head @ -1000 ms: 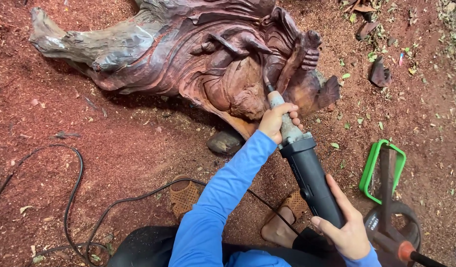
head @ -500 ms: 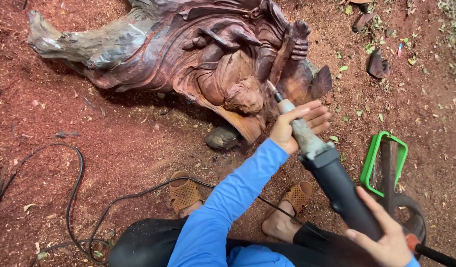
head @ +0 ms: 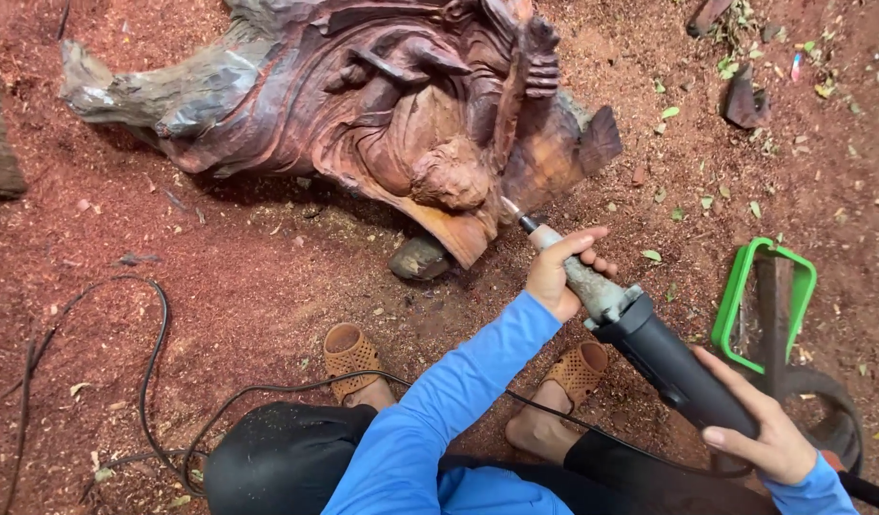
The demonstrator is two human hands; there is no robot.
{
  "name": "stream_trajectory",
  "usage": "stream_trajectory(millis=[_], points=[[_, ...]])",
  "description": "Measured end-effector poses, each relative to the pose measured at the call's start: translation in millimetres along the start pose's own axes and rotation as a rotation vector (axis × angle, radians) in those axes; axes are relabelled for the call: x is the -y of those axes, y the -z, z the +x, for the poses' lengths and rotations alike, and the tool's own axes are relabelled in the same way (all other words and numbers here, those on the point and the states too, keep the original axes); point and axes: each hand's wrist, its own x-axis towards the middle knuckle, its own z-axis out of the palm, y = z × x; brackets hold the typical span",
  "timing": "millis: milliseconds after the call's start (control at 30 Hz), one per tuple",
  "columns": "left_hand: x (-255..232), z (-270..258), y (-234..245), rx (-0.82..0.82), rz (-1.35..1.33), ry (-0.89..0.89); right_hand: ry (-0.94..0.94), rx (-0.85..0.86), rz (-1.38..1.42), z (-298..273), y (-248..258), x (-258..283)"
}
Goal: Using a power rotary tool to carve intricate details into a wooden sculpture of a figure
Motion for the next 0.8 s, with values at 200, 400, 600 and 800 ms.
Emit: stream_trajectory(millis=[200, 400, 600, 800], points=[[6.6, 8.1, 12.9, -0.032, 0.023, -0.011, 0.026, 0.05, -0.069, 3.9, 2.0, -2.6], [3.8, 13.2, 3.6, -0.039, 0.019, -0.102, -0.067, -0.005, -0.101, 5.8, -3.2, 10.5], [-13.6, 4.9, -9.3, 0.008, -0.01, -0.108, -0.035, 0.05, -0.451, -3.7, -8.0, 56.0], [-18.7, -2.4, -3.2, -0.025, 0.034, -0.098, 0.776, 0.107, 0.084, -48.3, -58.9, 153.3]])
